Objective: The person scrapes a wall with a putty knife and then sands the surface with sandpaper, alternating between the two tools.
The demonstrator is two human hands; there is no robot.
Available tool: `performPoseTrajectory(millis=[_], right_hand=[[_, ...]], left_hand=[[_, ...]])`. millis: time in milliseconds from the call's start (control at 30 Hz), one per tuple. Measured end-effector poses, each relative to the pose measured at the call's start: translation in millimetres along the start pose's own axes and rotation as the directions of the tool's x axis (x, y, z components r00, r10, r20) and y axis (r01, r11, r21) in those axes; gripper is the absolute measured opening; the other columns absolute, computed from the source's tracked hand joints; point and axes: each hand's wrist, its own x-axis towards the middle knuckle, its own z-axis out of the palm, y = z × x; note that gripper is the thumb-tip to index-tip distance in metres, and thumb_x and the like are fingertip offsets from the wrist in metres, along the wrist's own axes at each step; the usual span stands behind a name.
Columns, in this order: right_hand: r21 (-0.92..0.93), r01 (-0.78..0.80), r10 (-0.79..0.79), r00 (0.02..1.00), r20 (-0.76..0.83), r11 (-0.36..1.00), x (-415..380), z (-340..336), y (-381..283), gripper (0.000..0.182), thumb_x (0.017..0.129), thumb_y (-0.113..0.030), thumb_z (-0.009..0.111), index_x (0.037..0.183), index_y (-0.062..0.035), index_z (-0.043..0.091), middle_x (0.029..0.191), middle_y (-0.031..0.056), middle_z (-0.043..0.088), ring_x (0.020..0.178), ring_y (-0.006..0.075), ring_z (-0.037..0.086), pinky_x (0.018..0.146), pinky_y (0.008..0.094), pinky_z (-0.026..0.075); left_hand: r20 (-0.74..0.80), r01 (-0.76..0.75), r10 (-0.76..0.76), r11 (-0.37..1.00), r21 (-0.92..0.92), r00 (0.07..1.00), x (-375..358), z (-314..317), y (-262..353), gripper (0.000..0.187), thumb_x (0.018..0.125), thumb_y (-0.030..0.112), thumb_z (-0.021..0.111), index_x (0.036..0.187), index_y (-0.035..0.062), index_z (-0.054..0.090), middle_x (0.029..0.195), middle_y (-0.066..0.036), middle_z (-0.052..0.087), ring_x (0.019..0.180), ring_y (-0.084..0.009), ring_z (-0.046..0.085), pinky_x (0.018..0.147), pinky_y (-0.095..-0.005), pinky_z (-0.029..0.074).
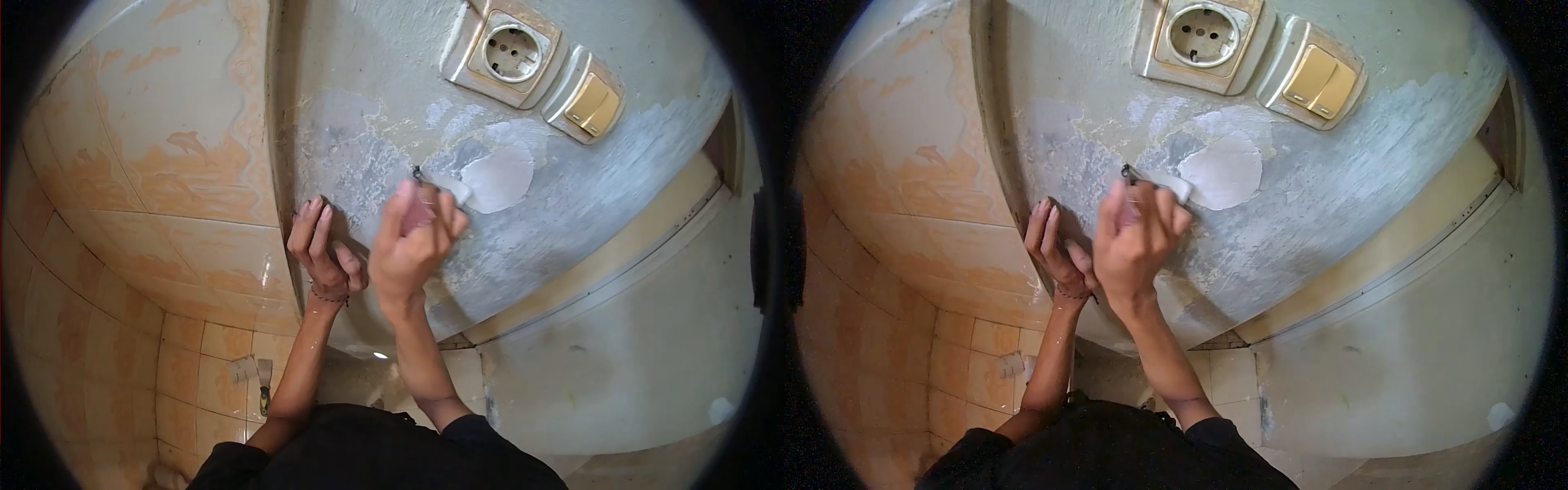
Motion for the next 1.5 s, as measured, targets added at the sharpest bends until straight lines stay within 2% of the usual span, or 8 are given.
performPoseTrajectory(millis=[67,200,367,467,600,1000,1133,1500], right_hand=[[-0.060,-0.099,0.097,0.995,-0.029,0.993,2,-7,5,0.014,0.092,-0.006,0.063,0.080,-0.0026,0.058,0.074,0.0086,0.056,0.069,0.0276,0.053,0.070,0.0401,0.034],[-0.013,0.032,-0.032,0.999,0.009,0.999,-1,7,-13,0.014,0.093,-0.005,0.061,0.079,-0.0028,0.058,0.074,0.0092,0.056,0.069,0.0282,0.052,0.069,0.0409,0.033],[-0.057,-0.096,0.094,0.995,-0.026,0.994,0,0,-6,0.018,0.096,-0.009,0.059,0.079,-0.0037,0.059,0.069,0.0095,0.054,0.067,0.0267,0.051,0.071,0.0385,0.034],[-0.005,-0.002,0.003,0.999,0.034,1.000,-4,9,-12,0.020,0.097,-0.009,0.056,0.078,-0.0035,0.060,0.068,0.0103,0.055,0.067,0.0270,0.052,0.071,0.0383,0.034],[-0.087,-0.129,0.124,0.990,-0.062,0.988,11,-2,-8,0.017,0.096,-0.007,0.058,0.080,-0.0006,0.060,0.068,0.0112,0.054,0.069,0.0285,0.053,0.072,0.0402,0.037],[-0.016,0.046,-0.044,0.992,0.118,0.999,-9,-2,-2,0.016,0.094,-0.007,0.060,0.078,-0.0058,0.057,0.074,0.0081,0.054,0.071,0.0258,0.053,0.074,0.0382,0.035],[-0.020,-0.084,0.085,0.995,0.048,0.996,-7,-9,0,0.011,0.092,-0.007,0.063,0.083,-0.0020,0.059,0.077,0.0083,0.058,0.072,0.0261,0.053,0.074,0.0380,0.036],[0.120,0.084,-0.097,0.990,0.107,0.989,-15,10,-9,0.011,0.088,-0.009,0.068,0.084,-0.0051,0.059,0.083,0.0057,0.061,0.073,0.0224,0.054,0.074,0.0363,0.035]], left_hand=[[-0.017,-0.003,0.003,1.000,-0.024,1.000,1,-1,0,0.049,0.092,0.018,0.044,0.134,-0.0063,0.051,0.136,-0.024,0.053,0.126,-0.0374,0.049,0.109,-0.0477,0.037],[-0.002,0.021,-0.021,1.000,0.012,1.000,-3,-1,1,0.048,0.092,0.018,0.044,0.133,-0.0061,0.051,0.136,-0.024,0.053,0.126,-0.0371,0.050,0.109,-0.0479,0.037],[-0.034,0.017,-0.017,1.000,-0.022,0.999,-1,1,-1,0.048,0.092,0.018,0.043,0.132,-0.0066,0.052,0.135,-0.024,0.053,0.125,-0.0372,0.050,0.109,-0.0478,0.037],[0.000,0.036,-0.036,0.999,-0.004,0.999,-7,-1,-1,0.049,0.092,0.019,0.043,0.132,-0.0071,0.052,0.135,-0.024,0.053,0.125,-0.0377,0.050,0.109,-0.0477,0.037],[-0.001,0.015,-0.015,1.000,0.003,1.000,-1,-1,-1,0.049,0.091,0.019,0.043,0.132,-0.0071,0.051,0.136,-0.024,0.052,0.126,-0.0379,0.049,0.109,-0.0477,0.037],[-0.021,0.000,0.001,0.999,0.036,1.000,-5,3,-4,0.047,0.095,0.020,0.042,0.132,-0.0057,0.052,0.135,-0.024,0.052,0.126,-0.0368,0.050,0.108,-0.0483,0.040],[-0.030,0.004,-0.003,1.000,0.027,1.000,-3,1,-1,0.044,0.097,0.021,0.042,0.132,-0.0033,0.053,0.135,-0.022,0.053,0.125,-0.0362,0.051,0.108,-0.0480,0.040],[-0.080,0.036,-0.030,0.997,0.072,0.996,-7,3,-6,0.040,0.092,0.012,0.067,0.129,0.0008,0.054,0.130,-0.018,0.054,0.123,-0.0327,0.054,0.107,-0.0449,0.046]])
